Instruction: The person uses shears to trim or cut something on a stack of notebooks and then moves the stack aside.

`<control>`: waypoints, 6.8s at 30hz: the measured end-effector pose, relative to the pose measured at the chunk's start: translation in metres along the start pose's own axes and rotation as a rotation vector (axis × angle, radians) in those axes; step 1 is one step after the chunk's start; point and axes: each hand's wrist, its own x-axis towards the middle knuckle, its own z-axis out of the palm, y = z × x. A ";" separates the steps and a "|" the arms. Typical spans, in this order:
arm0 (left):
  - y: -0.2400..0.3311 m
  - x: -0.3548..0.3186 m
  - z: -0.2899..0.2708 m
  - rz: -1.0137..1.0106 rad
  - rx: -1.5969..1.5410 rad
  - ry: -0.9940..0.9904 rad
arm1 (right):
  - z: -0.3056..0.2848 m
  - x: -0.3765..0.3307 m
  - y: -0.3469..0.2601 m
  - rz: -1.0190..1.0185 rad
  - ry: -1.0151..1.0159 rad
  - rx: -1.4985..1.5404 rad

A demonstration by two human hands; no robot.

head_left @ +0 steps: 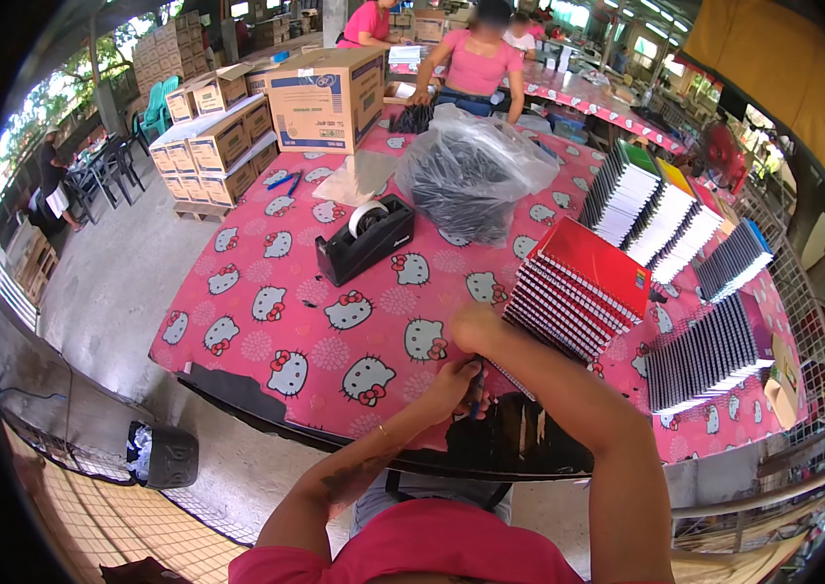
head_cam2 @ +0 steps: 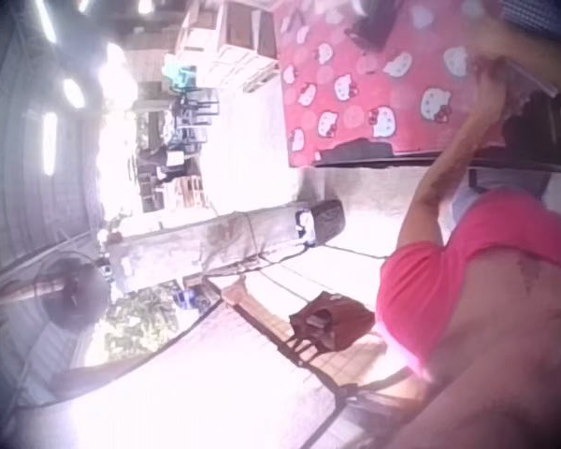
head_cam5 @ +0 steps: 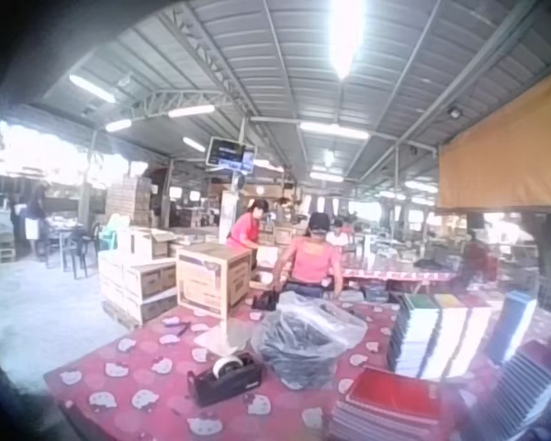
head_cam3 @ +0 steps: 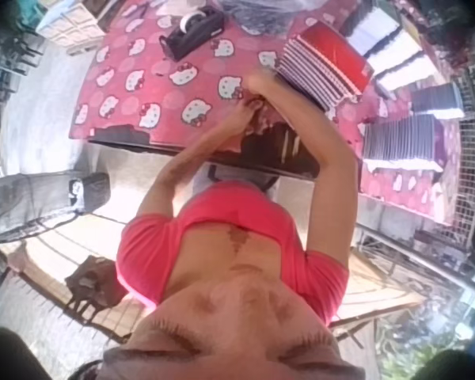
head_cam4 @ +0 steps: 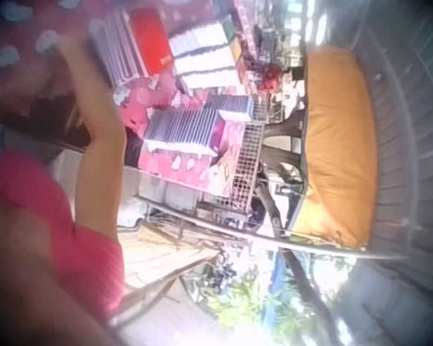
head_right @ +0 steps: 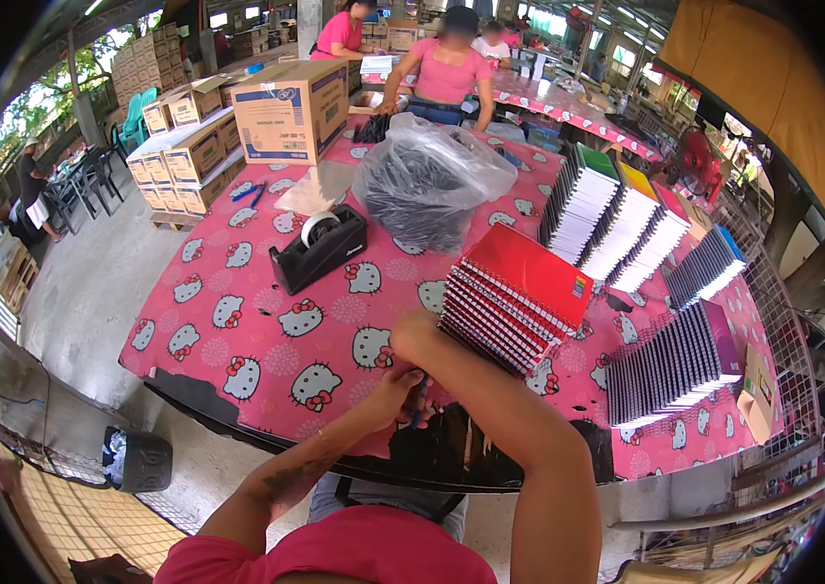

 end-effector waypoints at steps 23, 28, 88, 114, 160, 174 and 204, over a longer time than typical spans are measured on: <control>0.005 -0.006 -0.007 -0.077 -0.002 -0.106 | 0.000 0.007 0.000 0.018 -0.110 0.017; 0.012 0.007 -0.010 -0.129 -0.039 -0.091 | 0.001 0.011 -0.002 0.037 -0.120 0.034; 0.229 0.142 -0.029 1.407 1.975 0.523 | -0.120 0.029 0.309 -0.120 0.455 2.453; 0.112 -0.071 0.017 0.692 0.286 0.047 | -0.161 -0.171 0.135 -0.386 0.467 0.402; 0.117 -0.073 0.047 0.516 0.044 -0.081 | -0.163 -0.168 0.116 -0.335 0.495 0.518; 0.116 -0.071 0.040 0.635 0.161 -0.075 | -0.168 -0.164 0.120 -0.302 0.349 0.484; 0.113 -0.070 0.037 0.513 0.160 -0.054 | -0.169 -0.149 0.106 -0.282 0.360 0.441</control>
